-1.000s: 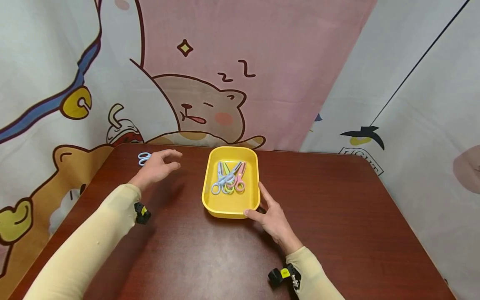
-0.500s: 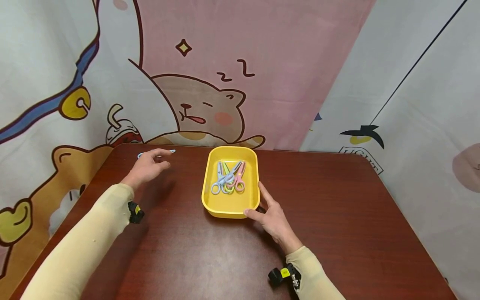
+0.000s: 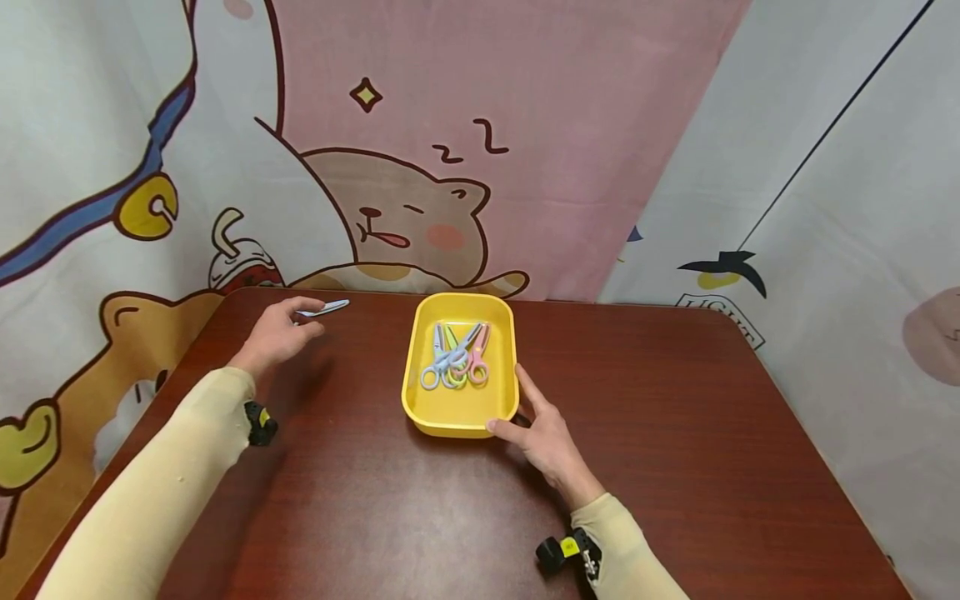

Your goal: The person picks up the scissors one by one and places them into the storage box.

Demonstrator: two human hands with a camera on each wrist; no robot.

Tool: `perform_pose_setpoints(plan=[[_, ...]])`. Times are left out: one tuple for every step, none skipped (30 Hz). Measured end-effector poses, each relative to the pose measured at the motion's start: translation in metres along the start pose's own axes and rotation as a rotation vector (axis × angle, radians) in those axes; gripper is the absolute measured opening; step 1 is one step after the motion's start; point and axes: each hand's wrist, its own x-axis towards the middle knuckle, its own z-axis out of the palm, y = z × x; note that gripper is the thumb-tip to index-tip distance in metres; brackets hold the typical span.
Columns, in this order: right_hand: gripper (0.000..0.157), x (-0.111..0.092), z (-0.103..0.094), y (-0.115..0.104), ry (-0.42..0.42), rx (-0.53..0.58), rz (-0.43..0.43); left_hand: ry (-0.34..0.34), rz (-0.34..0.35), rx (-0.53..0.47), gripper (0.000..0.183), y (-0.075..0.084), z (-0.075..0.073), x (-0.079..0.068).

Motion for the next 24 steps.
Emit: perform_pose_setpoints(plan=[[0.100, 0.000, 0.000, 0.000, 0.000, -0.001, 0.001, 0.001, -0.003, 0.004, 0.046, -0.001, 0.000, 0.000], [0.100, 0.000, 0.000, 0.000, 0.001, -0.002, 0.002, 0.001, -0.007, 0.005, 0.047, -0.002, -0.001, 0.000], [0.100, 0.000, 0.000, 0.000, 0.000, -0.002, 0.003, 0.001, -0.009, 0.008, 0.047, -0.004, -0.001, 0.001], [0.100, 0.000, 0.000, 0.000, 0.000, -0.001, 0.003, 0.002, -0.013, 0.010, 0.048, -0.005, -0.001, 0.001], [0.100, 0.000, 0.000, 0.000, 0.000, 0.000, 0.004, 0.004, -0.016, 0.010, 0.048, -0.006, -0.002, 0.001], [0.100, 0.000, 0.000, 0.000, 0.000, 0.000, 0.004, 0.009, -0.017, 0.010, 0.048, -0.007, -0.002, 0.002], [0.100, 0.000, 0.000, 0.000, 0.000, 0.002, 0.004, 0.011, -0.019, 0.007, 0.048, -0.007, -0.002, 0.002], [0.100, 0.000, 0.000, 0.000, 0.000, 0.003, 0.005, 0.013, -0.022, 0.005, 0.048, -0.008, -0.002, 0.002], [0.100, 0.000, 0.000, 0.000, 0.000, 0.003, 0.005, 0.015, -0.023, 0.001, 0.049, -0.009, -0.001, 0.003], [0.100, 0.000, 0.000, -0.001, 0.000, 0.004, 0.006, 0.018, -0.026, -0.004, 0.048, -0.009, -0.001, 0.003], [0.100, 0.000, 0.000, -0.001, 0.000, 0.005, 0.007, 0.020, -0.025, -0.009, 0.048, -0.010, -0.001, 0.004], [0.100, 0.000, 0.000, -0.001, 0.000, 0.006, 0.009, 0.022, -0.025, -0.011, 0.049, -0.011, -0.001, 0.004], [0.100, 0.000, 0.000, -0.001, -0.001, 0.007, 0.010, 0.024, -0.023, -0.016, 0.049, -0.011, -0.001, 0.004], [0.100, -0.001, 0.000, -0.001, -0.001, 0.009, 0.011, 0.026, -0.021, -0.018, 0.049, -0.012, 0.000, 0.004], [0.100, -0.001, 0.000, -0.001, -0.002, 0.012, 0.011, 0.028, -0.018, -0.021, 0.050, -0.012, 0.000, 0.005], [0.100, -0.001, 0.000, -0.001, -0.001, 0.014, 0.011, 0.032, -0.017, -0.022, 0.050, -0.013, 0.000, 0.005], [0.100, -0.001, 0.000, -0.001, -0.001, 0.016, 0.011, 0.035, -0.016, -0.023, 0.050, -0.013, 0.000, 0.005], [0.100, -0.001, 0.000, -0.001, -0.002, 0.019, 0.010, 0.038, -0.018, -0.026, 0.050, -0.014, 0.000, 0.005], [0.100, 0.000, 0.000, 0.000, -0.002, 0.024, 0.010, 0.041, -0.017, -0.028, 0.051, -0.015, 0.000, 0.005], [0.100, 0.000, -0.001, 0.000, -0.003, 0.027, 0.008, 0.044, -0.019, -0.030, 0.051, -0.015, 0.001, 0.006], [0.100, 0.000, -0.001, 0.000, -0.004, 0.030, 0.009, 0.048, -0.020, -0.034, 0.051, -0.016, 0.001, 0.006], [0.100, 0.000, -0.001, 0.000, -0.005, 0.033, 0.009, 0.052, -0.022, -0.040, 0.051, -0.017, 0.001, 0.006], [0.100, 0.000, -0.001, 0.000, -0.007, 0.037, 0.010, 0.057, -0.022, -0.045, 0.051, -0.018, 0.001, 0.006], [0.100, 0.000, -0.001, 0.001, -0.008, 0.039, 0.009, 0.061, -0.022, -0.048, 0.051, -0.020, 0.001, 0.007]])
